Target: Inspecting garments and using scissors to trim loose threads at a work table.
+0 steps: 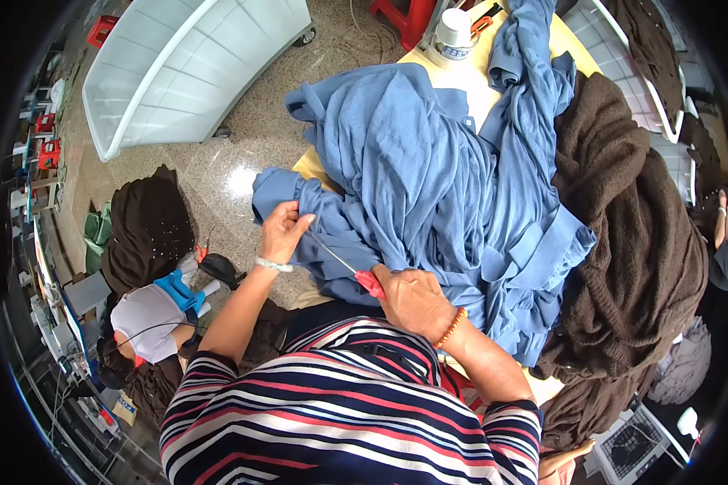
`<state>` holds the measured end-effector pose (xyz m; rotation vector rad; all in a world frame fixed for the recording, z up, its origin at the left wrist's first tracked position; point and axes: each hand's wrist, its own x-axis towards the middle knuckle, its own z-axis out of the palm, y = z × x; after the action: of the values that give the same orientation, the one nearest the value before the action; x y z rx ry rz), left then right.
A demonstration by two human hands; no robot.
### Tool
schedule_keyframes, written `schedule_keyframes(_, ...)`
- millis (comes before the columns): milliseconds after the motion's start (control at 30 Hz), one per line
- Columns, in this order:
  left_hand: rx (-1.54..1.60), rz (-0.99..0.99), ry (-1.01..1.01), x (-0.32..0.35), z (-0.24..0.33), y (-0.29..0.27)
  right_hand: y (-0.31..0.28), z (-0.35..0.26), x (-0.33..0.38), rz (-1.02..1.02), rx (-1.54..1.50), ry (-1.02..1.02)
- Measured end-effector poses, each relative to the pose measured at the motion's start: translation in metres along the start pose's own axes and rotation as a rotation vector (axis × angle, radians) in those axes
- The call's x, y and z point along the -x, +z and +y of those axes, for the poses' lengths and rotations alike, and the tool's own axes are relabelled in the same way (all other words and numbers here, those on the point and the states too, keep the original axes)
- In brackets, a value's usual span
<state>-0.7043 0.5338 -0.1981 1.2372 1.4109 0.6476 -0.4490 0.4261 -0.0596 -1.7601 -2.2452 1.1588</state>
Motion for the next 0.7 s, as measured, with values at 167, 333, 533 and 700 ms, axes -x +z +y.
schedule_keyframes(167,0.011,-0.353,-0.106,0.009,0.001,-0.010,-0.012,-0.006,-0.009,-0.019,0.050,0.105)
schedule_keyframes(333,0.227,-0.397,-0.099,0.043,-0.033,-0.022,-0.009,-0.016,-0.024,-0.114,0.158,0.053)
schedule_keyframes(533,0.370,-0.362,-0.209,0.052,-0.063,-0.030,-0.009,-0.011,-0.010,-0.307,0.004,-0.032)
schedule_keyframes(700,0.185,-0.486,-0.274,0.051,-0.044,-0.034,-0.022,-0.016,-0.020,-0.251,0.006,0.061)
